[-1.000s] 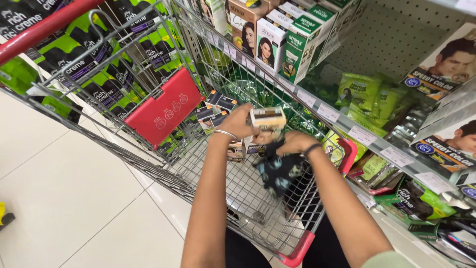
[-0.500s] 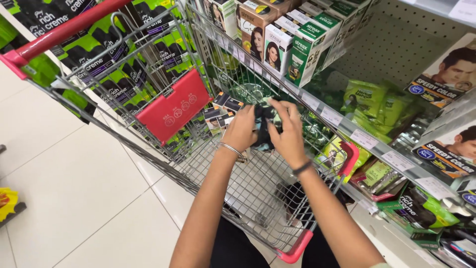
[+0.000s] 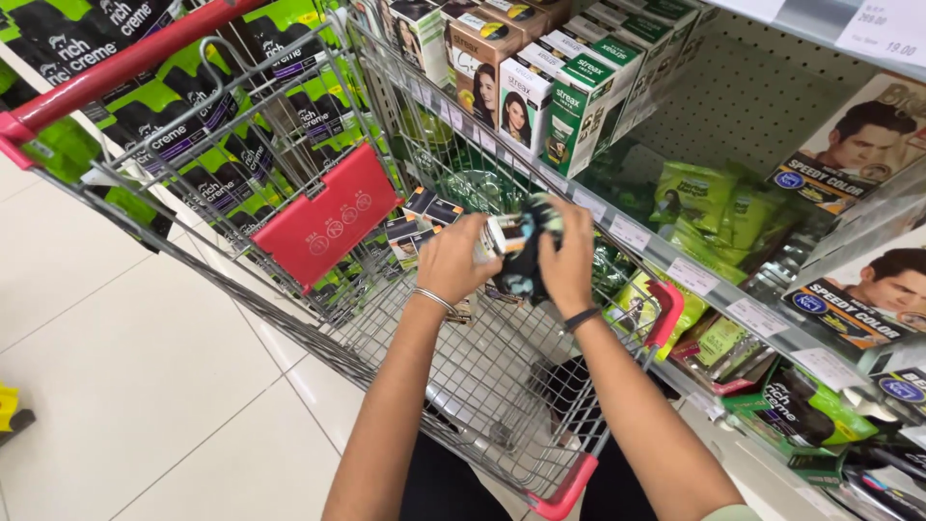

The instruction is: Selecting and inspecting boxes of hair dye from a shelf in a store and placing them in a cart.

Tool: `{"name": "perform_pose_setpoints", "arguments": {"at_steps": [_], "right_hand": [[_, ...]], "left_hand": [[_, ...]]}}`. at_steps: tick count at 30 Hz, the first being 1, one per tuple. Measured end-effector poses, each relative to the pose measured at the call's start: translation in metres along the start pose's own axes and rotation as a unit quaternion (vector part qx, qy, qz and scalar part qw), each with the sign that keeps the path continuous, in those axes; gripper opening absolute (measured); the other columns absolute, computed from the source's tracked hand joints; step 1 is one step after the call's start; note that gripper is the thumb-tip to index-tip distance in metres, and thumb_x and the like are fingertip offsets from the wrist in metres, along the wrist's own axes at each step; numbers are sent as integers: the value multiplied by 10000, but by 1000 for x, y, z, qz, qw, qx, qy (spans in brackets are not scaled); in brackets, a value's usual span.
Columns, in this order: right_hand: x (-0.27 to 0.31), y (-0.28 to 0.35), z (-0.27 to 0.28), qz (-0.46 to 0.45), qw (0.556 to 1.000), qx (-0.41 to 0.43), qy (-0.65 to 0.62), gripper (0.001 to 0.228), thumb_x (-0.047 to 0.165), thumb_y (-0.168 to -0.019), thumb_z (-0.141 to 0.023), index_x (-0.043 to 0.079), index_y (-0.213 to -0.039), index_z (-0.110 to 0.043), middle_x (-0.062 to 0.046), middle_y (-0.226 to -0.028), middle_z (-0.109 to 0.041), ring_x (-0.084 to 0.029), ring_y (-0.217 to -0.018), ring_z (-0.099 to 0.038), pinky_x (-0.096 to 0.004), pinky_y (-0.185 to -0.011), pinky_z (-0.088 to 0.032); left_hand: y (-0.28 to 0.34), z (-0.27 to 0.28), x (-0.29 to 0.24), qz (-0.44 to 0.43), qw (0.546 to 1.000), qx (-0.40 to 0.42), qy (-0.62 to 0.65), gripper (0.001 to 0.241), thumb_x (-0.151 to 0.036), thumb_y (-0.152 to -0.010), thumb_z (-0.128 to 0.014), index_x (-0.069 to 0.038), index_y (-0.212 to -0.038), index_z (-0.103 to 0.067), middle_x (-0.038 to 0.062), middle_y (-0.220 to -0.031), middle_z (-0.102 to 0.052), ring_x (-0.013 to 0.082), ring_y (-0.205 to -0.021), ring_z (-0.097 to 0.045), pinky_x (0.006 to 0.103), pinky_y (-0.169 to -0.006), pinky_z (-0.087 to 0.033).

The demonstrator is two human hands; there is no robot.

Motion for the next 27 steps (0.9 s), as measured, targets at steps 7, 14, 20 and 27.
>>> {"name": "perform_pose_setpoints", "arguments": {"at_steps": [7,14,20,27], "right_hand": [[54,22,-8,99,995,8,-29,503,-87,-792,-631,21,-1278,-561,-184,-1234,-514,-386,-1240,-525,-461,-1098,-421],[50,42,-42,71,977,192,-57,435,3,-733,-730,81,-1148,-623,-132,-1142,-553,-317,-1134,-606,-399,-1009,-498],[-16,14,-17,-24,992,-28,-121,485,51,-879,-661,38,-1339,-508,-160,-1327,-529,-302,-1302,-531,-400,-1173,-398],[-47,29,-45,-110,970,72,-206,611,266,-988,-656,17,-1470,-376,-151,-1367,-568,-215,-1250,-563,-347,-1082,-439]], "left_hand": [[-5,4,53,170,975,-135,53,533,-453,-792,-796,-28,-1068,-632,208,-848,-718,407,-769,-707,487,-686,-545],[15,27,119,254,908,-323,80,507,-449,-891,-740,-3,-1126,-688,200,-951,-751,331,-844,-737,421,-765,-554],[-6,-93,129,217,930,-44,292,484,-342,-967,-646,14,-1293,-614,200,-1091,-762,243,-944,-695,347,-855,-537],[-11,-50,110,148,898,-136,393,635,-395,-1035,-509,-43,-1551,-393,135,-1471,-475,182,-1289,-484,326,-1080,-399]]}}
Point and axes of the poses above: each hand's wrist, its own y-axis away from the middle knuckle, its own z-axis out of the back of the hand, x = y × z, the point moved 9 cm from there along -y, towards the middle knuckle
